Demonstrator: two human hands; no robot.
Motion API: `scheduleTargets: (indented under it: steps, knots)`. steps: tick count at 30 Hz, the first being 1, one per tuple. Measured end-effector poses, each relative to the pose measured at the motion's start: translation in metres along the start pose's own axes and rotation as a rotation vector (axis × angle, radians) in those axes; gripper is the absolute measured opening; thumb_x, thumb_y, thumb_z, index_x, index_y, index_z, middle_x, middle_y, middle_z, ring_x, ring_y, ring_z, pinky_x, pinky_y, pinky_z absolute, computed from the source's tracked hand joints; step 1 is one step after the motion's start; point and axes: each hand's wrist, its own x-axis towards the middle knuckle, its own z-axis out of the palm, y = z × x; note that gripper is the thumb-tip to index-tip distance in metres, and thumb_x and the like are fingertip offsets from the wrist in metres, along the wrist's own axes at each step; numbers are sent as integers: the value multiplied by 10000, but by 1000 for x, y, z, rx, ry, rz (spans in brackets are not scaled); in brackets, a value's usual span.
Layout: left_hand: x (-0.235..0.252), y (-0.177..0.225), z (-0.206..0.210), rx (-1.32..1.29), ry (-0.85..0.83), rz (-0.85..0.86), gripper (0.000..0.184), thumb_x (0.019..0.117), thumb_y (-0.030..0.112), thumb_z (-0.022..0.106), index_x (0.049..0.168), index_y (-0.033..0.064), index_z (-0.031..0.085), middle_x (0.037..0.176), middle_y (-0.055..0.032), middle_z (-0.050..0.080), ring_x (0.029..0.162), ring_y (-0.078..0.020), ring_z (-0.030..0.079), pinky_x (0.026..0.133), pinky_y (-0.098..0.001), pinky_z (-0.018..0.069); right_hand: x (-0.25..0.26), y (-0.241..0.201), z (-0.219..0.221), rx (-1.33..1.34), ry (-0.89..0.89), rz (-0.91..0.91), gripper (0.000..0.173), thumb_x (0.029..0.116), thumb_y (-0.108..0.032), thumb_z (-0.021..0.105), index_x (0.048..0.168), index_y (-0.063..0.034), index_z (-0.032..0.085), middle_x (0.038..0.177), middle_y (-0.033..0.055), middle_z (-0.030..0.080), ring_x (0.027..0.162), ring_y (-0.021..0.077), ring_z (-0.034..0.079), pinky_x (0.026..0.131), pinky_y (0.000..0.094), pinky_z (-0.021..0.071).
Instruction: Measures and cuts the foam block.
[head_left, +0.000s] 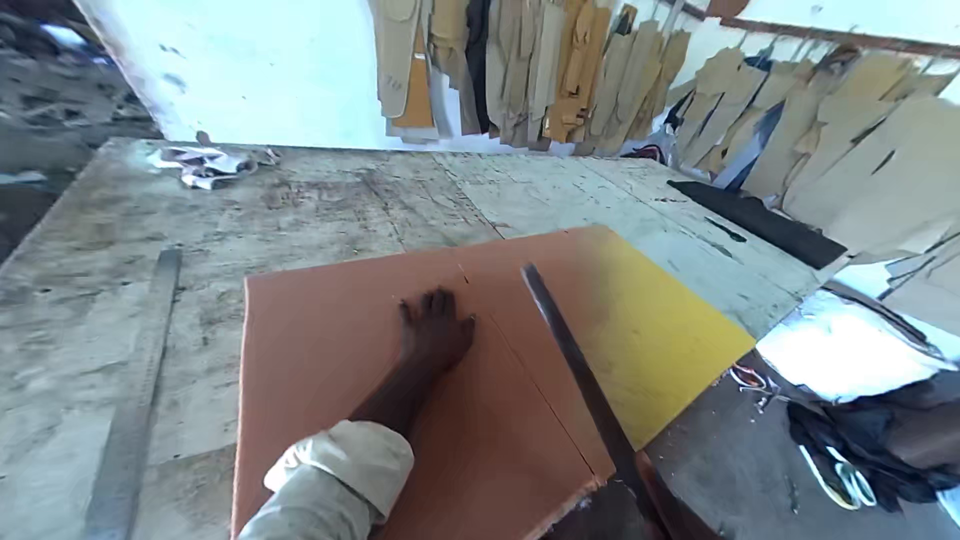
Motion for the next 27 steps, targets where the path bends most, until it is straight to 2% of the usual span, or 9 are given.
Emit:
scheduleTargets:
  steps: [1,2,4,8,15,20,22,25,27]
  knots:
    - [1,-1,2,-4,12,-7,753,1044,588,296,1593,74,338,1663,-141,307,1542,-356,263,1197,-726,96,51,-1,15,-71,90,-69,550,1077,-279,417,1603,-139,343,1112,150,704,884,295,717,722,504,608]
    - [2,-2,2,-16,14,-12,751,1044,588,303,1593,77,341,1662,-140,310,1543,-356,261,1200,-721,90,103,-12,22,-116,101,-71,574,1065,-324,412,1622,-240,305,1045,103,708,827,267,708,684,490,599]
    - [2,-2,2,-40,21,-13,744,1040,583,319,1586,79,357,1655,-138,324,1546,-353,255,1198,-728,71,196,-52,20,-139,-67,12,607,1085,-366,399,1643,-365,161,989,109,697,836,301,695,723,518,576]
    - [4,-3,0,-11,-22,-21,745,1046,601,269,1601,109,336,1674,-98,293,1561,-317,220,1197,-732,64,306,-103,27,-205,-218,86,629,1093,-358,378,1641,-409,74,983,155,710,875,358,709,742,575,572]
    - [7,-3,5,-15,-39,-19,762,1043,603,294,1613,98,304,1685,-108,268,1564,-332,206,1183,-745,31,371,-137,12,-326,-261,107,624,1078,-323,397,1642,-359,132,1053,192,709,917,394,706,759,602,563]
    - [6,-2,0,-45,-106,-46,778,1032,621,266,1638,134,245,1708,-77,209,1583,-301,136,1188,-724,-33,431,-165,11,-351,-386,131,659,1048,-316,452,1641,-326,164,1025,196,677,761,330,674,666,530,556]
    - [6,-3,1,-51,-79,-40,751,1040,599,252,1629,134,279,1699,-76,239,1576,-307,173,1189,-731,-10,448,-167,20,-394,-425,127,681,1039,-295,454,1644,-322,144,1019,195,675,740,313,671,664,506,559]
    - [8,-6,3,-89,-67,-29,685,1074,539,231,1614,126,316,1691,-72,263,1566,-312,207,1185,-746,14,446,-157,31,-415,-509,103,684,1066,-286,424,1648,-305,66,970,179,659,683,274,654,635,467,560]
    - [11,-8,10,-105,-14,-21,649,1078,502,267,1589,117,371,1664,-89,326,1546,-330,266,1178,-759,45,419,-141,33,-421,-581,93,728,1063,-271,443,1646,-297,9,1005,190,676,723,300,678,668,508,564]
